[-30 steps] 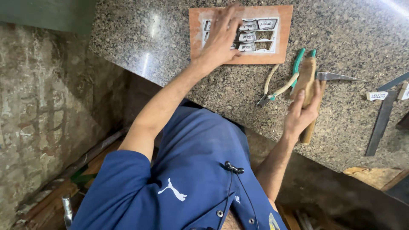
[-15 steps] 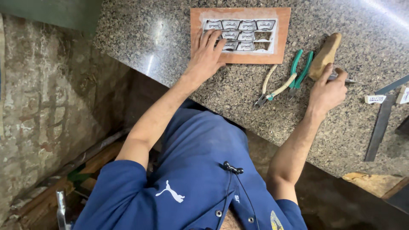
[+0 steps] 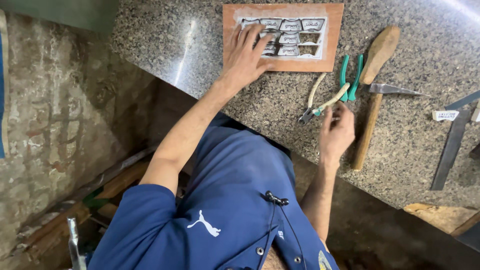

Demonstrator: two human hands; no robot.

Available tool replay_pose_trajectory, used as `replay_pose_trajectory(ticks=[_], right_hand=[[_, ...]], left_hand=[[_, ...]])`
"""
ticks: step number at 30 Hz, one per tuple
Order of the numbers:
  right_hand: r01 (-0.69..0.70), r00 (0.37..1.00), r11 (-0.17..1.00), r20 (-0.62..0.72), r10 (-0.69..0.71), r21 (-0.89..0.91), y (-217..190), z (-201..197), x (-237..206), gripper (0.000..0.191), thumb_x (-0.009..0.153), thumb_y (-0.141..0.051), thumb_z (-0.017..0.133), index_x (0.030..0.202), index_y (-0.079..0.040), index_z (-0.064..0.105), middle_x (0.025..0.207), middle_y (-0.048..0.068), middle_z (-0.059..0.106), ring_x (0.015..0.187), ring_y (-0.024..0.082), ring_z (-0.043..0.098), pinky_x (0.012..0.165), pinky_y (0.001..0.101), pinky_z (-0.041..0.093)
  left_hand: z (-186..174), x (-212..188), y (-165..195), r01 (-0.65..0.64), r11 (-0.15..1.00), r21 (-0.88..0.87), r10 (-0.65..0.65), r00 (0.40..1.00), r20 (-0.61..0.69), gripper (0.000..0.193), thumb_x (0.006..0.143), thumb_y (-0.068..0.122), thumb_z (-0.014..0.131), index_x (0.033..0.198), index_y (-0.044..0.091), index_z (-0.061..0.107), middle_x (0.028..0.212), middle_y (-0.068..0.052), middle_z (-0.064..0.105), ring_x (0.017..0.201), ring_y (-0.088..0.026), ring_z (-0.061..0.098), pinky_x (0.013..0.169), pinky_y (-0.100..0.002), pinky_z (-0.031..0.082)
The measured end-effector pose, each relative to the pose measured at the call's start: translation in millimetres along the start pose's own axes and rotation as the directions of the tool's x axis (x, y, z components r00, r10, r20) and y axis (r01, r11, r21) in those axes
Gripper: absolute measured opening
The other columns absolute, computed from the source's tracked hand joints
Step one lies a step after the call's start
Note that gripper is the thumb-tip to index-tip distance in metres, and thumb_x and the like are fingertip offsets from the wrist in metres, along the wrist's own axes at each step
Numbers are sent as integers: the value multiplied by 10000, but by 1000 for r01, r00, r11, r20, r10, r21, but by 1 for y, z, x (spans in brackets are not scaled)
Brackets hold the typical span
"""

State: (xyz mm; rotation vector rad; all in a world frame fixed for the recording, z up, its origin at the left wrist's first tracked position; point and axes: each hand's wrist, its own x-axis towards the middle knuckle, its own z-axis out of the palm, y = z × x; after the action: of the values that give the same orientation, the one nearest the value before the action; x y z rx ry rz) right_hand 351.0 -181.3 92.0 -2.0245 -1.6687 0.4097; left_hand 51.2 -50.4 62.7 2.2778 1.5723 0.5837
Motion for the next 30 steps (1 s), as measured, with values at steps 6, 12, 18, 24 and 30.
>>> replay_pose_trajectory(ticks=[6, 12, 18, 24, 30], right_hand=[[14, 997, 995, 73, -21, 95, -27, -7, 2, 258, 1089, -174, 693, 1291, -14, 677, 1090, 153, 664, 913, 271, 685, 763, 395, 566], [-79, 990, 989, 126, 63, 127, -40, -17, 11, 244, 1076, -140, 682, 1288, -18, 676, 1104, 145, 641, 906, 250, 683, 734, 367, 557], [-114, 988, 988, 119, 101, 107, -59, -11, 14, 217, 1089, -126, 689, 1280, -24, 691, 1141, 139, 630, 955, 262, 675, 752, 377, 552], [-115, 990, 990, 90, 108, 84, -75, -1, 14, 209, 1100, -118, 694, 1286, -22, 685, 1179, 136, 631, 1002, 268, 674, 782, 377, 551], [-235, 971, 969, 59, 231, 75, -84, 11, 9, 210, 1111, -117, 693, 1298, -24, 683, 1184, 131, 622, 927, 239, 652, 738, 350, 530]], left_hand=[[16, 41, -9, -55, 997, -56, 58, 996, 61, 747, 780, 337, 928, 1366, 27, 583, 1494, -229, 385, 1425, -457, 305, 1211, -567, 247], [23, 44, -3, -5, 999, -45, 11, 991, 132, 627, 812, 264, 879, 1318, -1, 620, 1474, -188, 439, 1430, -379, 369, 1262, -575, 167], [26, 47, 17, 11, 972, 235, -45, 989, 141, 564, 851, 224, 813, 1304, -56, 629, 1463, -189, 468, 1434, -325, 405, 1264, -648, 30], [-8, 45, 15, -22, 970, 243, -36, 972, 231, 537, 893, 387, 771, 1179, -55, 665, 1458, -195, 473, 1440, -319, 404, 1203, -698, 20], [-37, 36, -39, 63, 998, -4, -62, 988, 138, 555, 941, 438, 773, 1302, 36, 643, 1430, -123, 499, 1356, -277, 475, 1249, -641, 67]])
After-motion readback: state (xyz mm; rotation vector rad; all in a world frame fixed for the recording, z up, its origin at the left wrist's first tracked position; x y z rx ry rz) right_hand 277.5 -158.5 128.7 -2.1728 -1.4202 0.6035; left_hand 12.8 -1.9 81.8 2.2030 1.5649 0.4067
